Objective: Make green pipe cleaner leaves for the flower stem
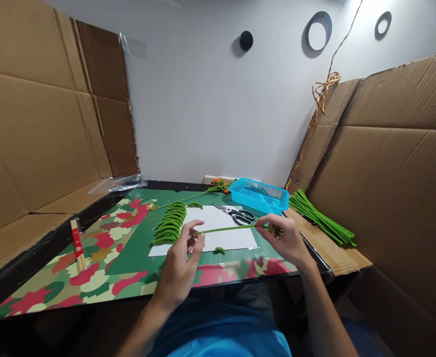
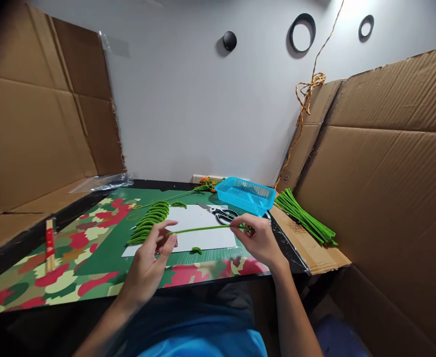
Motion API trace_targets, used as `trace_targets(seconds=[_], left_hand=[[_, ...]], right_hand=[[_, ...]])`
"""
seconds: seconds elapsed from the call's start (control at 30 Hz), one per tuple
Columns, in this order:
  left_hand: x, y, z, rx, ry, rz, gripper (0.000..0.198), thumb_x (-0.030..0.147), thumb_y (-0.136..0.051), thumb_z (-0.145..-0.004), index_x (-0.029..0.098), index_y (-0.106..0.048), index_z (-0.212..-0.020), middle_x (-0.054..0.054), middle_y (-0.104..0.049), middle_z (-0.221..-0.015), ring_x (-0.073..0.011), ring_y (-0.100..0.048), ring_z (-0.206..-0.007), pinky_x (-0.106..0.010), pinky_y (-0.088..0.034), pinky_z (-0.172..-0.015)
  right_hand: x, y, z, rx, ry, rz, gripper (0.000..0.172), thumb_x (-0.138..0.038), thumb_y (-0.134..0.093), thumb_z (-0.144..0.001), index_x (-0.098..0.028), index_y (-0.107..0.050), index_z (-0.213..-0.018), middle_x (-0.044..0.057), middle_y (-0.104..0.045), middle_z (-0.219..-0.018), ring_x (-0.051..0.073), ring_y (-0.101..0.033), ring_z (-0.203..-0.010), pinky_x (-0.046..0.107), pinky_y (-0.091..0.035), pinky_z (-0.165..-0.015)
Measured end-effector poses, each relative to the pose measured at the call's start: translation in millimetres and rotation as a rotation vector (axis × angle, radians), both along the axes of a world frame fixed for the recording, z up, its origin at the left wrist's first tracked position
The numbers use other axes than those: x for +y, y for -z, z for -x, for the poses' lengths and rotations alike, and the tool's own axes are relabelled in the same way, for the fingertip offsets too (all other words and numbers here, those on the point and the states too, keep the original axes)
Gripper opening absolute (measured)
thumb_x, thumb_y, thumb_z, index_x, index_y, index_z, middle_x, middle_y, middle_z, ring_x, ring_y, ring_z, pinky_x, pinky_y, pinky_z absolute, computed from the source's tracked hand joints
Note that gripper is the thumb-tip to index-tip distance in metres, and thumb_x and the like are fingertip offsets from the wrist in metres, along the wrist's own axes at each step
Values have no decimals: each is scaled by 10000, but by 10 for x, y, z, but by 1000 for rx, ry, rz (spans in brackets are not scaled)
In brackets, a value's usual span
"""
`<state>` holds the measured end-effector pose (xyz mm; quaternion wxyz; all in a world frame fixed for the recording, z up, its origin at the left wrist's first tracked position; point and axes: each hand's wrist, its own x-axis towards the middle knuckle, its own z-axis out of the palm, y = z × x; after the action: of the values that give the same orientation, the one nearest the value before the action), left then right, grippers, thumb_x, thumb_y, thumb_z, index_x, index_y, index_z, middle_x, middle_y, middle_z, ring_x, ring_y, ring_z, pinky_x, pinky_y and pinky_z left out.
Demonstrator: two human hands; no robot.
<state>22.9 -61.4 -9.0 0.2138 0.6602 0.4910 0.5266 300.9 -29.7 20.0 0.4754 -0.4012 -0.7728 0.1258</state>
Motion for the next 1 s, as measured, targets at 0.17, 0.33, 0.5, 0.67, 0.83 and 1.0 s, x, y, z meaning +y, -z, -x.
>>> trace_targets(seconds=[0.17,0.33,0.5,0.67,0.83,1.0], left_hand=[[31,34,17,67,16,27,386,553,-479,-1042,217,-615,-909,32,-492,-730,-153,-437,-649,-265,-366,-625],[56,35,22,101,99,80,424,589,-501,-1022,208,-647,-909,25,-511,-731,-155,-432,-648,-271,-357,-617],[48,1,22,83,186,104,424,577,-512,-1025,197,-702,-1015,-28,-676,-868,-197,-579,-786,-278,-433,-701],[13,-35,26,41,271,158,390,519,-575,-1020,198,-773,-1120,-56,-746,-997,-204,-643,-876,-270,-485,-762],[-24,-64,31,60,421,238,361,489,-664,-980,194,-837,-1095,-41,-748,-819,-192,-657,-802,-268,-508,-761],[7,-29,4,-89,469,285,358,474,-760,-914,172,-827,-1095,-49,-777,-800,-159,-659,-669,-236,-507,-621]], right_hand=[[31,-11,29,110,15,8,132,-325,-707,-947,-208,-766,-927,13,-685,-784,120,-407,-563,280,-351,-551],[-15,-4,202,403,-162,150,420,-353,-739,-938,-250,-676,-1339,3,-650,-822,147,-509,-663,273,-374,-584],[28,127,505,946,-305,373,337,-433,-865,-830,-191,-742,-1029,-9,-676,-680,114,-490,-567,239,-379,-535],[26,249,784,1248,-436,532,313,-411,-931,-771,-181,-739,-860,33,-772,-801,146,-682,-775,251,-542,-770],[-18,169,959,1445,-544,502,252,-408,-895,-821,-238,-739,-923,21,-795,-1066,184,-733,-1040,293,-572,-912],[67,-91,1094,1398,-797,592,193,-384,-819,-890,-209,-739,-895,73,-797,-1143,274,-746,-1106,444,-567,-1022]])
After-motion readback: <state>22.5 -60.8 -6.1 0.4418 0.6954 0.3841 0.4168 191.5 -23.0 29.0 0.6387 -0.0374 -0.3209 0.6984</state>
